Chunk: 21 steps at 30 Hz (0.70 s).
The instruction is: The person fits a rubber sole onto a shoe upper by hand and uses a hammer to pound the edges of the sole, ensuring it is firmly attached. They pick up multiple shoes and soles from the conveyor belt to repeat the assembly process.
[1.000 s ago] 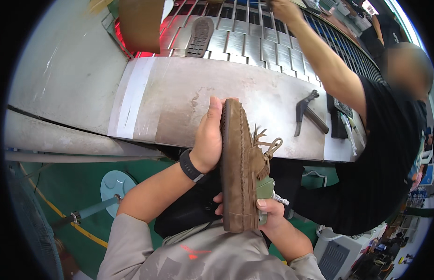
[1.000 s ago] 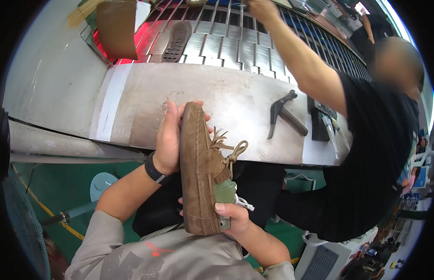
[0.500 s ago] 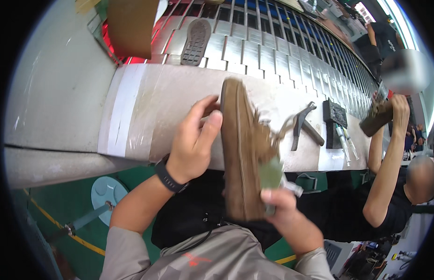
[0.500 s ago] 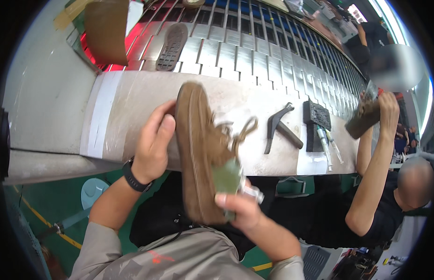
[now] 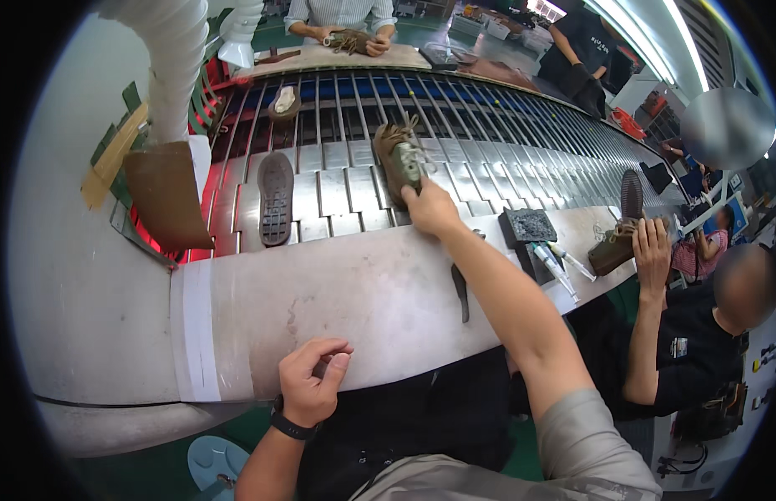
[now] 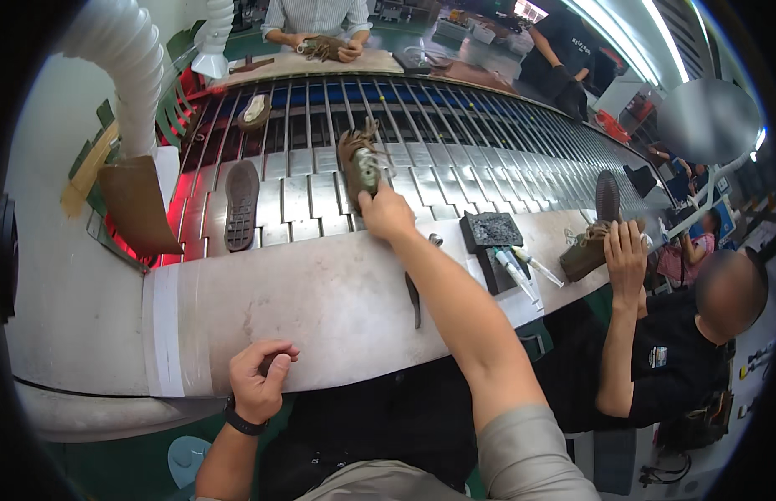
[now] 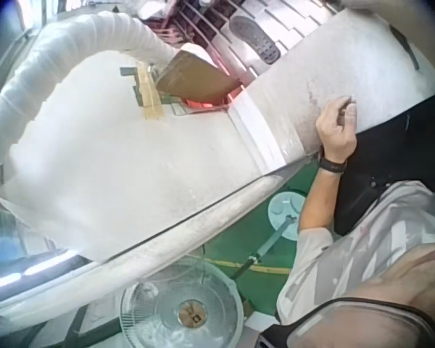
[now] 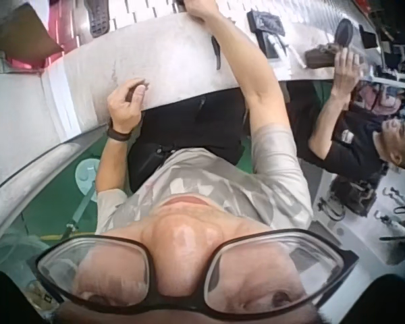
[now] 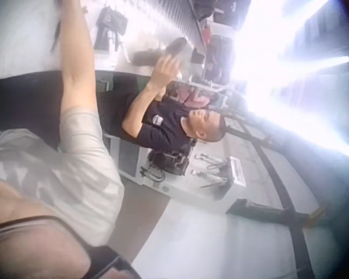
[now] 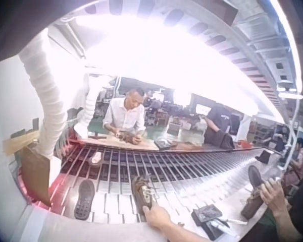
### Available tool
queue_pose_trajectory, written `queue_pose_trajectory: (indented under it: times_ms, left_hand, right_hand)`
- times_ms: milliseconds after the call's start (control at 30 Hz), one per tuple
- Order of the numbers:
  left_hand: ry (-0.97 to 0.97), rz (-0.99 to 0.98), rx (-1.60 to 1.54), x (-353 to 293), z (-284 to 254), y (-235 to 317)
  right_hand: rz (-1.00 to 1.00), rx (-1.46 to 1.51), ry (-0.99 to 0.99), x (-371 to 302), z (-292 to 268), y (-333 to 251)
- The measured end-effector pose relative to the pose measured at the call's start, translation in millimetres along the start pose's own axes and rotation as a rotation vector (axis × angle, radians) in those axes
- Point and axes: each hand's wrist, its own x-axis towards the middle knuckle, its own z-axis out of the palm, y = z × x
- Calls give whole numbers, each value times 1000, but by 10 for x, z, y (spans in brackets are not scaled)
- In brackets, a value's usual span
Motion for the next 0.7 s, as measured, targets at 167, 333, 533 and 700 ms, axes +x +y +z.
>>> queue_pose_trajectory:
  times_ms: [167,333,533,700]
  left_hand:
    - [-295,314,256,124,-36,158]
    - [-61,-182,-887,-26,68,-300]
    - [-139,-385,-262,496,139,119]
    - [-7,-151,1125,1902,-148,-324]
  right_hand:
    - [-442,109,239,-977,52,-4]
    - [-532,180,117,-1714,131,73]
    - [-537,186,170,-1805,53,198]
    - [-541,315,198,-1785,29,175]
